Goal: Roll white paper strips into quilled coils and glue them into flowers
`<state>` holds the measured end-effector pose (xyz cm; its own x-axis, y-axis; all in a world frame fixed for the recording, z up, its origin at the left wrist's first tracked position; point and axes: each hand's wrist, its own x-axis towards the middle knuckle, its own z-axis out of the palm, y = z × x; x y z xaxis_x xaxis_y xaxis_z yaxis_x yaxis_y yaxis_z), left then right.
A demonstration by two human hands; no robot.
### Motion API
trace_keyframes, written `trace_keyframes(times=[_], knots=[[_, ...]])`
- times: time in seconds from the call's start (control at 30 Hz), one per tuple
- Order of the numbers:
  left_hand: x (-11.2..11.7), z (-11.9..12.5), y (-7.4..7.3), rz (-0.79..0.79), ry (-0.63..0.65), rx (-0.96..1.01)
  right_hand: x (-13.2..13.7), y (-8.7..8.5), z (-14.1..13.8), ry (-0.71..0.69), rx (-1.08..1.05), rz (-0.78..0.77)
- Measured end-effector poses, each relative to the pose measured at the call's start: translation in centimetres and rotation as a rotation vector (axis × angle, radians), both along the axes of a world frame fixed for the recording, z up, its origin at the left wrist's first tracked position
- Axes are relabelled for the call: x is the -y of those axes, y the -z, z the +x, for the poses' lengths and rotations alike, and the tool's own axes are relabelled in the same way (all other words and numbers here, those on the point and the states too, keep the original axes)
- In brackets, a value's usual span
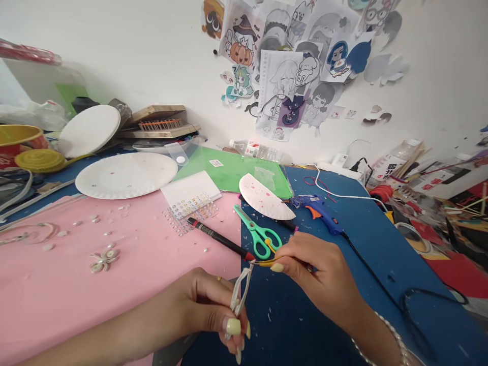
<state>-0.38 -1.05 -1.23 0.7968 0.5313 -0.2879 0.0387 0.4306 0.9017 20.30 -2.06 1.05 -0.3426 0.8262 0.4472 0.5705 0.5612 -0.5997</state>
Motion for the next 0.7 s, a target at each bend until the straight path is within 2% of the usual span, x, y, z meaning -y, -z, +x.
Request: trace_keyframes(times=[0.17,0.3,0.43,0.57,0.63,0.7], knots=[[0.1,0.0,0.1,-0.191,-0.05,0.027,0.2,0.1,-0.2,0.105,0.062,0.134],[0.4,0.1,0.2,-0.362,-0.082,0.097,0.1,0.6,-0.3,0.196,0.148,0.36],[0.8,0.3,0.1,-0.473,-0.108,0.103,0.1,1.2,-0.2,0.217,0.317,0.624],[1.0,0.4,-0.1,-0.533,-0.135,0.122,0.1,1.6,-0.1,0.228,0.475,0.829],[1.0,0.3,-0.1,-0.525,-0.137,0.11,0.1,1.6,0.0,0.231,0.496,0.85],[0.8,0.3,-0.3,-0.434,-0.122,0.068,0.1,1.6,0.0,0.239,0.476,0.833]])
